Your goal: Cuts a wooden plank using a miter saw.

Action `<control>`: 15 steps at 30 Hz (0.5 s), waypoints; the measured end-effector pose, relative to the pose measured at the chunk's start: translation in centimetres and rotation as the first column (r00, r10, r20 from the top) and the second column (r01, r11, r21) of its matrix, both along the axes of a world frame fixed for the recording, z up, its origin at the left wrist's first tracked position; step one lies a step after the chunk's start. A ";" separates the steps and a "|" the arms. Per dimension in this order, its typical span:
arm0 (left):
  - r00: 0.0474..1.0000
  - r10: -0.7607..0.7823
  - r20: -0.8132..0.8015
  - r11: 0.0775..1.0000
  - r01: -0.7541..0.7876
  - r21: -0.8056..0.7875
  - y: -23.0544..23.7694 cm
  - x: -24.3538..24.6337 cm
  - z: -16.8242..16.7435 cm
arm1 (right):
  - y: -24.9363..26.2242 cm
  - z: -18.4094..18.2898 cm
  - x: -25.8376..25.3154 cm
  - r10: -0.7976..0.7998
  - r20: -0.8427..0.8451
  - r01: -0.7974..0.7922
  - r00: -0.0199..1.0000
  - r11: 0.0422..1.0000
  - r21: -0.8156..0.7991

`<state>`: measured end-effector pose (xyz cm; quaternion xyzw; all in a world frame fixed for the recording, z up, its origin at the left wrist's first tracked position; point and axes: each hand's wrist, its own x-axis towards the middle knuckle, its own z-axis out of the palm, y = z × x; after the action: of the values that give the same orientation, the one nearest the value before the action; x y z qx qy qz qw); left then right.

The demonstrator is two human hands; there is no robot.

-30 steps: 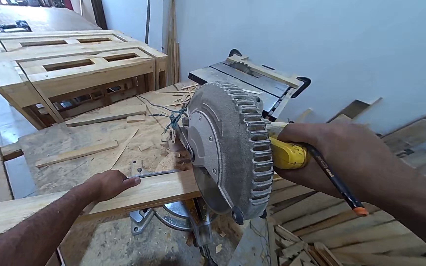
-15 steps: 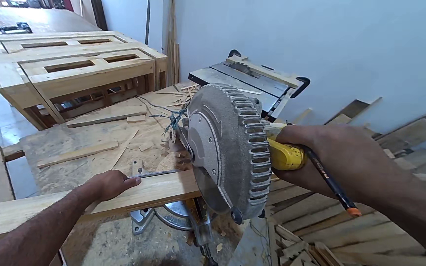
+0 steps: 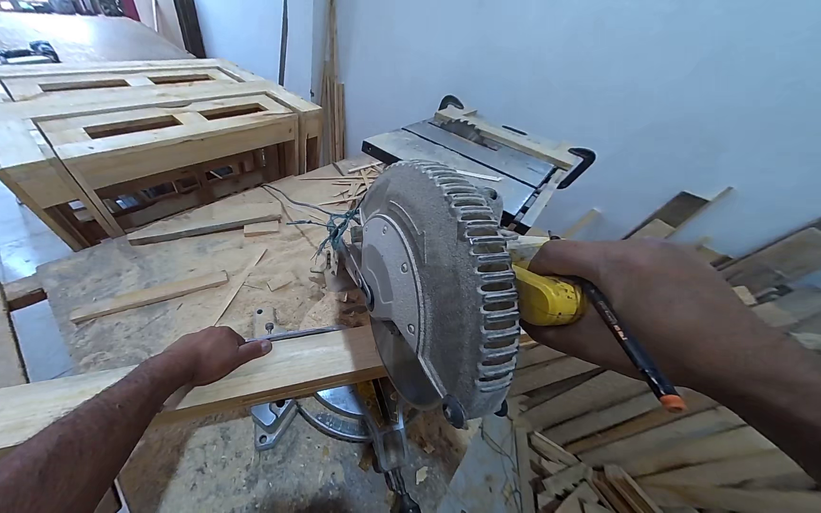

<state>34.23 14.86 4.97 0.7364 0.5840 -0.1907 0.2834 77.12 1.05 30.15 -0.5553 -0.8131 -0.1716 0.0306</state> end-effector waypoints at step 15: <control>1.000 0.001 0.006 1.000 -0.001 0.010 -0.1 0.0 0.0 | 0.0 -0.1 0.0 -0.013 0.005 0.013 1.000 1.000 -0.004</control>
<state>34.18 14.74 4.95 0.7382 0.5844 -0.1855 0.2812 77.12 1.06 30.08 -0.5603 -0.8099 -0.1714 0.0265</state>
